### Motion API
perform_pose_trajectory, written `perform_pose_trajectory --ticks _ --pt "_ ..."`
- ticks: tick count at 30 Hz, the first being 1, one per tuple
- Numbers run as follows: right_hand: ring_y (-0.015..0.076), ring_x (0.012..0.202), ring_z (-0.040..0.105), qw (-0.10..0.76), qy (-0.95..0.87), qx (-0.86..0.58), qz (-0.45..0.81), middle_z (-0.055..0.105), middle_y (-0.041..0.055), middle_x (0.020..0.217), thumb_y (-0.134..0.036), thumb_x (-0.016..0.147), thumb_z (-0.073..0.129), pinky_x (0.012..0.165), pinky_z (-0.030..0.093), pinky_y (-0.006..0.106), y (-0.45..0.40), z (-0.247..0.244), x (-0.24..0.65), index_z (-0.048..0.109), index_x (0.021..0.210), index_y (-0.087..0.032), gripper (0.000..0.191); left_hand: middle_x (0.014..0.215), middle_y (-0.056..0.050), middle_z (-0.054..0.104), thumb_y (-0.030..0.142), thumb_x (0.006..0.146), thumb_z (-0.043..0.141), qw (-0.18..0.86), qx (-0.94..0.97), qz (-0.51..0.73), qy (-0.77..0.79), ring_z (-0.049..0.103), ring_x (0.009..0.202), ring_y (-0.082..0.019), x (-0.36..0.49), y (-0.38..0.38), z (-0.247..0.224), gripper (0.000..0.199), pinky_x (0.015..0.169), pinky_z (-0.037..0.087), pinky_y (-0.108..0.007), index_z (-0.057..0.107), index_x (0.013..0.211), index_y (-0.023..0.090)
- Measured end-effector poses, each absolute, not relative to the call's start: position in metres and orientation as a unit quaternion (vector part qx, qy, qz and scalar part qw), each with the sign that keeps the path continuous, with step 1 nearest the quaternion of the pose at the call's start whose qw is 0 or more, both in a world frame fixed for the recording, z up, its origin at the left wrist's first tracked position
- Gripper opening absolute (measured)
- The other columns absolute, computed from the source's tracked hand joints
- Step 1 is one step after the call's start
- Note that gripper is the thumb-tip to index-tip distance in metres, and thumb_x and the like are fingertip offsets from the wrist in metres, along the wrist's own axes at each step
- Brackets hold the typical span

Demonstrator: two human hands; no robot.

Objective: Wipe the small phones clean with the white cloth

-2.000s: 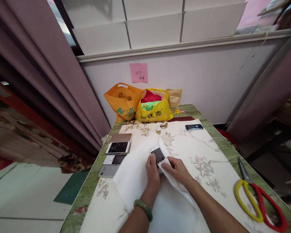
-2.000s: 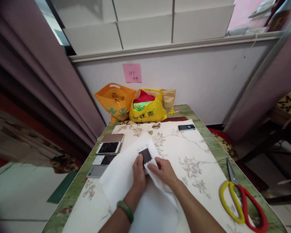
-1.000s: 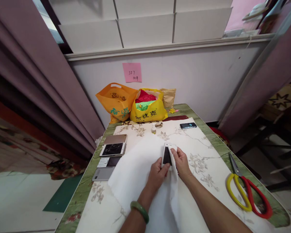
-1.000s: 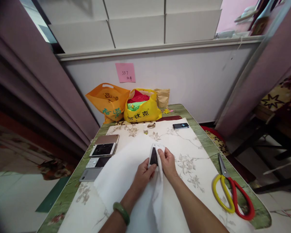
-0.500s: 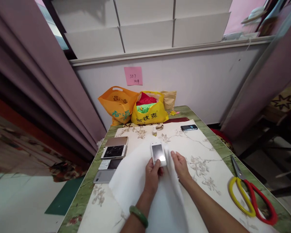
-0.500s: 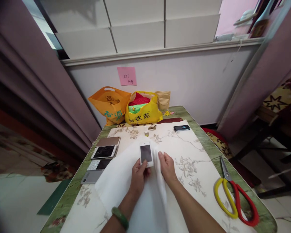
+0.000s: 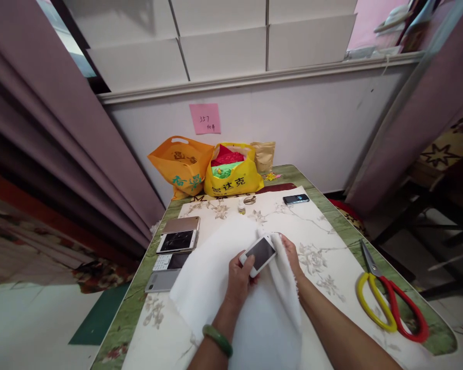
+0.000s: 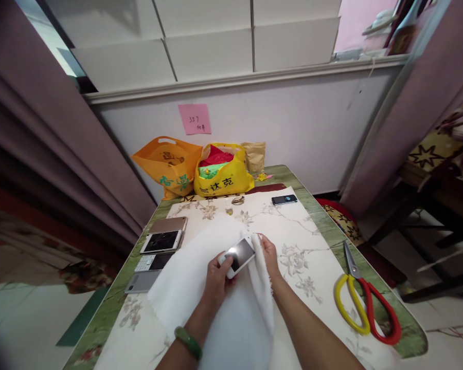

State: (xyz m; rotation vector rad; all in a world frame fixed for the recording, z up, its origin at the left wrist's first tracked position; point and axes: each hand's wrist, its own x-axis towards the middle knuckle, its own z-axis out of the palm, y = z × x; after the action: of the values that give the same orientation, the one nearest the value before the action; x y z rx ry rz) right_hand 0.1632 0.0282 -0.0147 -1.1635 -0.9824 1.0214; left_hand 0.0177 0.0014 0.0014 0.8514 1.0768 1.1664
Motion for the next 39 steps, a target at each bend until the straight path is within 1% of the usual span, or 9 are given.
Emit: perform_pose_trajectory --ticks 4,9,12,15,20,24,28,34,39 --pt "0.0187 0.07 0.056 0.583 -0.44 -0.506 0.459 0.063 0.0013 0.071 -0.06 0.076 0.062 0.066 0.046 0.028 0.031 -0.013 0.162 0.063 0.084 -0.018 0.043 0.057 0.006 0.051 0.052 0.071 0.069 0.586 0.314 0.565 0.488 0.043 0.044 -0.006 0.019 0.005 0.001 0.039 0.042 0.036 -0.019 0.057 0.08 0.016" --pt "0.0219 0.075 0.057 0.579 -0.465 -0.525 0.415 0.065 0.0032 0.072 -0.062 0.078 0.058 0.068 0.047 0.031 0.025 -0.01 0.159 0.065 0.093 -0.016 0.048 0.06 0.004 0.054 0.038 0.065 0.077 0.586 0.342 0.591 0.436 0.048 0.055 -0.007 0.016 0.009 0.002 0.032 0.056 0.041 -0.02 0.063 0.083 0.015" --pt "0.0216 0.078 0.058 0.553 -0.523 -0.493 0.421 0.066 0.0039 0.078 -0.057 0.083 0.056 0.072 0.047 0.031 0.023 -0.007 0.157 0.065 0.09 -0.016 0.042 0.059 0.001 0.059 0.038 0.066 0.077 0.576 0.36 0.575 0.456 0.051 0.057 -0.01 0.014 0.008 -0.002 0.029 0.06 0.043 -0.024 0.065 0.073 0.012" --pt "0.0199 0.074 0.058 0.53 -0.551 -0.475 0.436 0.066 0.003 0.078 -0.053 0.087 0.053 0.071 0.046 0.03 0.021 -0.006 0.155 0.063 0.084 -0.017 0.037 0.058 -0.004 0.062 0.045 0.072 0.07 0.581 0.388 0.537 0.474 0.053 0.057 -0.013 0.015 0.007 -0.006 0.036 0.06 0.044 -0.027 0.065 0.061 0.011" --pt "0.0189 0.071 0.058 0.567 -0.478 -0.488 0.46 0.065 0.002 0.076 -0.059 0.087 0.049 0.068 0.047 0.029 0.023 -0.01 0.157 0.061 0.08 -0.019 0.042 0.053 -0.002 0.059 0.043 0.076 0.066 0.571 0.38 0.554 0.471 0.052 0.054 -0.012 0.017 0.005 -0.012 0.036 0.057 0.042 -0.026 0.062 0.059 0.012" --pt "0.0224 0.072 0.06 0.621 -0.363 -0.536 0.442 0.068 0.0051 0.076 -0.068 0.081 0.048 0.064 0.048 0.031 0.03 -0.021 0.166 0.064 0.084 -0.019 0.051 0.057 0.003 0.058 0.039 0.072 0.069 0.592 0.353 0.56 0.46 0.047 0.048 -0.009 0.018 0.002 -0.01 0.027 0.049 0.037 -0.022 0.064 0.079 0.014" --pt "0.0233 0.073 0.059 0.638 -0.373 -0.523 0.424 0.068 0.0058 0.076 -0.068 0.075 0.054 0.065 0.049 0.032 0.033 -0.025 0.171 0.065 0.083 -0.02 0.05 0.075 -0.002 0.067 0.037 0.069 0.072 0.625 0.385 0.525 0.431 0.058 0.062 -0.014 0.02 0.0 -0.003 0.035 0.058 0.047 -0.026 0.065 0.094 0.014" --pt "0.0165 0.065 0.051 0.558 -0.485 -0.468 0.484 0.059 0.0003 0.069 -0.061 0.086 0.047 0.062 0.045 0.027 0.022 -0.011 0.158 0.059 0.081 -0.02 0.042 0.087 -0.007 0.07 0.039 0.078 0.065 0.599 0.464 0.503 0.416 0.063 0.081 -0.021 0.019 0.002 0.004 0.038 0.076 0.05 -0.032 0.066 0.105 0.012" --pt "0.0139 0.061 0.046 0.518 -0.529 -0.48 0.47 0.05 -0.0031 0.062 -0.06 0.085 0.049 0.057 0.041 0.024 0.021 -0.006 0.157 0.052 0.072 -0.02 0.042 0.096 -0.008 0.07 0.039 0.078 0.065 0.566 0.494 0.503 0.427 0.063 0.092 -0.023 0.023 -0.001 0.007 0.039 0.083 0.049 -0.032 0.066 0.108 0.015"
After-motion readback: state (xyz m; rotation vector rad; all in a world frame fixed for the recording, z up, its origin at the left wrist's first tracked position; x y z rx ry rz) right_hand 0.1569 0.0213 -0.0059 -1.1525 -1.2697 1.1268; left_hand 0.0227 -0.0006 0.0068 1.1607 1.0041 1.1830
